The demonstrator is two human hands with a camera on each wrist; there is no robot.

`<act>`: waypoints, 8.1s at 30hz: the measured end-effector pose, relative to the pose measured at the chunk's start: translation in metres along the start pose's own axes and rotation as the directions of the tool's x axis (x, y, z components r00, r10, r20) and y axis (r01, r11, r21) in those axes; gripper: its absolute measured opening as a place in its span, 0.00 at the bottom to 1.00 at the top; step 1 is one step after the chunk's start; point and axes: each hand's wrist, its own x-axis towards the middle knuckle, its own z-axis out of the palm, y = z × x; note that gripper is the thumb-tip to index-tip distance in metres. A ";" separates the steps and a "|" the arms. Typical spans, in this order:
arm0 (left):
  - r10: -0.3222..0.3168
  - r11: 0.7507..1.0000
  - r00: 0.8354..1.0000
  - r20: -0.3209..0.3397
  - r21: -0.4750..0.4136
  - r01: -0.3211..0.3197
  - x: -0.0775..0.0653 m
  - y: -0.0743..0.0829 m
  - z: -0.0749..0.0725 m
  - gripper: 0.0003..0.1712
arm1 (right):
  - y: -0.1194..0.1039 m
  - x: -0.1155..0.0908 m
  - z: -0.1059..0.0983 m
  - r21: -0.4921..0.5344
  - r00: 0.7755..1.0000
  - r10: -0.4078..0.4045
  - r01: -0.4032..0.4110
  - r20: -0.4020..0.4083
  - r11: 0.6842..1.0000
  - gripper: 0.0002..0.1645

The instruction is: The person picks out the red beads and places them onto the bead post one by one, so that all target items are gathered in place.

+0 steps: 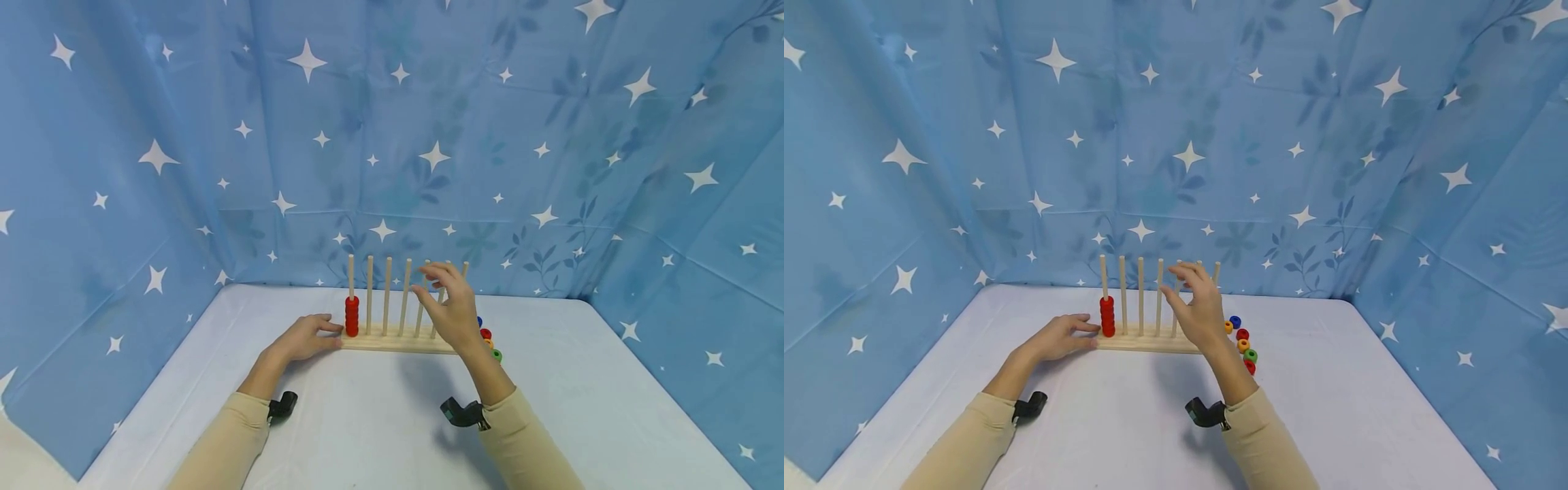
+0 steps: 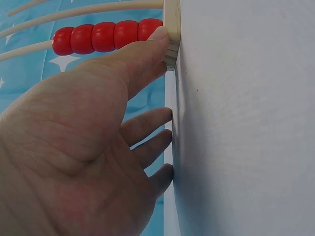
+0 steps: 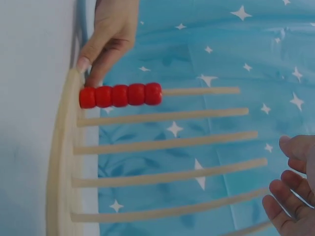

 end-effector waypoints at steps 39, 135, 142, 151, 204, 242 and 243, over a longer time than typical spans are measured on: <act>-0.004 1.000 1.000 -0.009 -0.005 0.004 -0.001 0.001 0.000 0.23 | 0.040 0.004 -0.061 -0.021 0.956 0.188 -0.198 -0.226 0.980 0.21; 0.017 1.000 1.000 -0.006 -0.004 -0.017 -0.001 -0.001 0.000 0.23 | 0.139 -0.054 -0.076 -0.361 0.646 0.693 -0.594 0.319 0.719 0.26; 0.014 1.000 1.000 -0.005 -0.001 -0.014 -0.001 -0.001 0.000 0.23 | 0.140 -0.057 -0.076 -0.369 0.632 0.702 -0.598 0.328 0.712 0.25; 0.010 1.000 1.000 -0.006 -0.007 -0.010 -0.001 -0.002 0.000 0.24 | 0.141 -0.060 -0.076 -0.386 0.619 0.705 -0.591 0.347 0.708 0.20; -0.011 1.000 1.000 0.008 0.007 0.011 0.000 0.000 0.001 0.24 | 0.148 -0.070 -0.077 -0.462 0.562 0.754 -0.598 0.340 0.655 0.17; -0.018 1.000 1.000 0.003 -0.007 0.018 0.000 0.000 0.001 0.24 | 0.120 -0.045 -0.085 -0.425 0.786 0.601 -0.498 0.147 0.756 0.20; -0.015 1.000 1.000 0.003 -0.005 0.015 0.000 0.000 0.001 0.24 | 0.120 -0.045 -0.085 -0.422 0.793 0.593 -0.494 0.139 0.760 0.20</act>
